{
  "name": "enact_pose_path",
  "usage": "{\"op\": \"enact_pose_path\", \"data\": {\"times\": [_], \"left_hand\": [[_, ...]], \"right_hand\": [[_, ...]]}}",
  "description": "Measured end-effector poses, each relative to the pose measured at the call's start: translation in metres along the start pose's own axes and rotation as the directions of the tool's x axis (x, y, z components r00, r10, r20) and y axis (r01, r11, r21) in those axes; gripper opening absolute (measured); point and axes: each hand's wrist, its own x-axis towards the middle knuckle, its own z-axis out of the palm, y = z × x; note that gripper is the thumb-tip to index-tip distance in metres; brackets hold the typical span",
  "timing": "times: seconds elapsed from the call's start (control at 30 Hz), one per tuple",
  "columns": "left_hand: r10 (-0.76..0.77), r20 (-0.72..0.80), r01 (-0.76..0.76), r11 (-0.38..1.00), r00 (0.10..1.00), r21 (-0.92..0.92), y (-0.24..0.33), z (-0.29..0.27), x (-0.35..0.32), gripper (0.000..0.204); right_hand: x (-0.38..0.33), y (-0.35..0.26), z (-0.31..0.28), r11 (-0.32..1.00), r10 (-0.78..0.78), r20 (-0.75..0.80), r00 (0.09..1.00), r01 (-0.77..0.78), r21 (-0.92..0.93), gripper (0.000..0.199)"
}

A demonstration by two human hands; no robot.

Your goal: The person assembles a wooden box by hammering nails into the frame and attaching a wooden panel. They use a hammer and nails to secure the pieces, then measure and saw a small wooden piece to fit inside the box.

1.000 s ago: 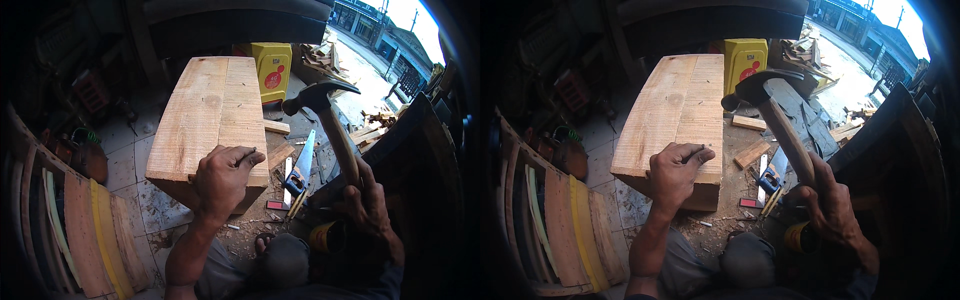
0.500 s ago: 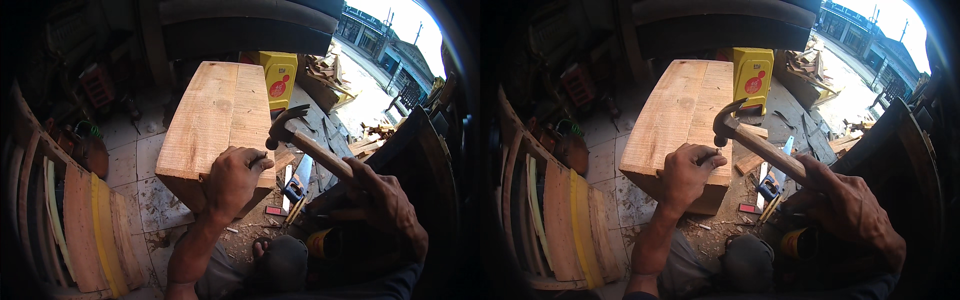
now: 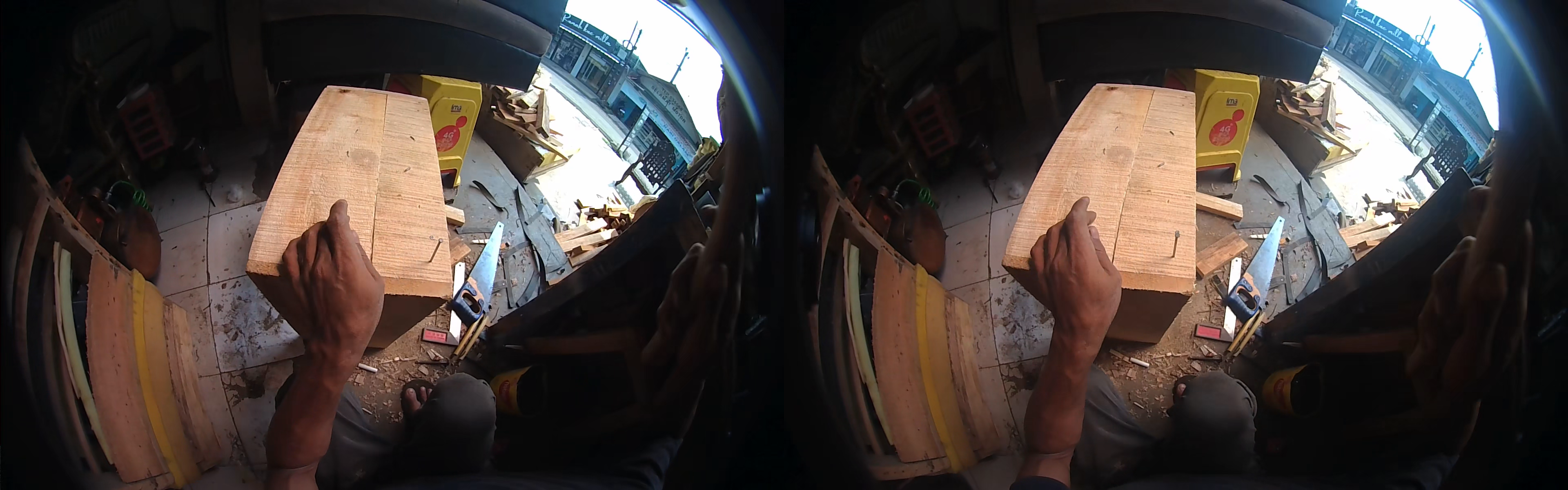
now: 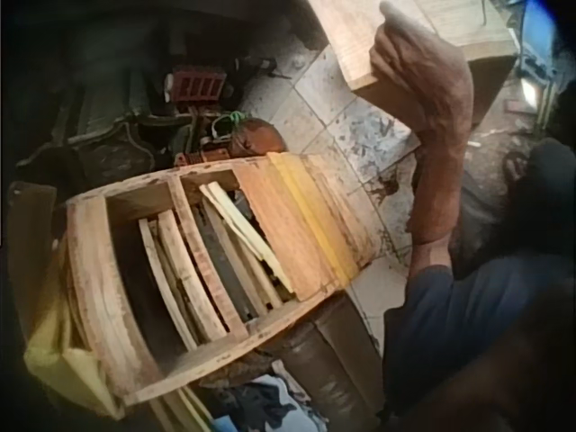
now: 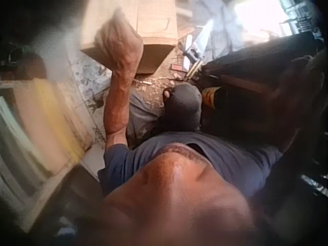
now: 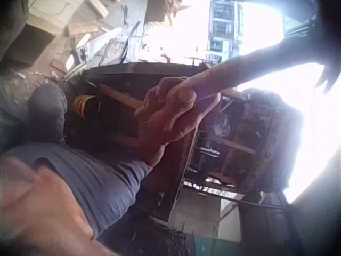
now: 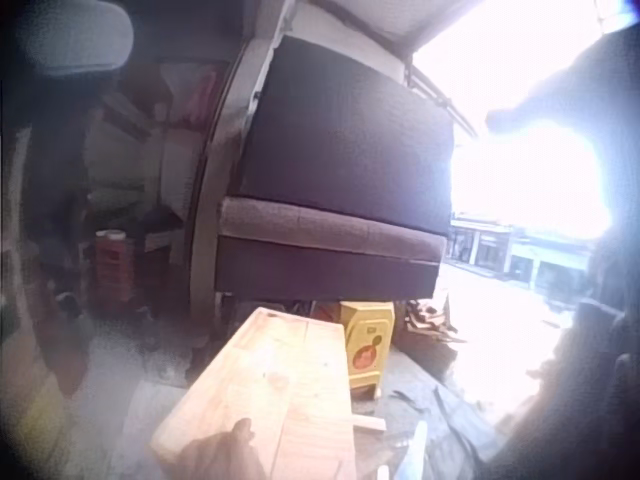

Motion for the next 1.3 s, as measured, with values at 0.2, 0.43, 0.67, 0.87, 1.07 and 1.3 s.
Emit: {"op": "enact_pose_path", "data": {"times": [0.2, 0.43, 0.67, 0.87, 1.07, 1.3], "left_hand": [[0.009, 0.011, -0.006, 0.980, 1.000, -0.199, 0.036, 0.022, 0.002, 0.042], [0.004, -0.003, -0.004, 0.995, 1.000, -0.099, 0.015, 0.008, 0.000, 0.040], [0.030, 0.010, -0.027, 0.980, 1.000, -0.196, 0.037, 0.018, -0.004, 0.041], [0.006, -0.041, -0.006, 1.000, 0.999, 0.002, -0.002, -0.002, 0.002, 0.039], [0.017, -0.054, -0.022, 0.994, 0.998, -0.108, 0.021, 0.011, 0.001, 0.036], [0.014, -0.073, -0.024, 0.988, 0.997, -0.150, 0.013, 0.011, 0.003, 0.039]], "right_hand": [[-0.020, -0.010, -0.014, 0.582, 0.202, 0.240, 0.949, 0.081, -0.809, 0.032], [0.051, -0.016, -0.093, 0.924, -0.328, 0.057, 0.943, 0.308, 0.228, 0.025], [-0.009, -0.017, -0.023, 0.521, 0.344, 0.414, 0.843, 0.196, -0.831, 0.026], [0.024, -0.001, -0.027, 0.961, -0.186, -0.212, 0.959, 0.222, 0.164, 0.035], [-0.026, 0.092, -0.031, 0.532, -0.556, 0.270, 0.786, 0.586, -0.611, 0.041], [0.015, 0.115, -0.029, -0.041, -0.389, 0.800, 0.457, 0.859, -0.511, 0.047]]}}
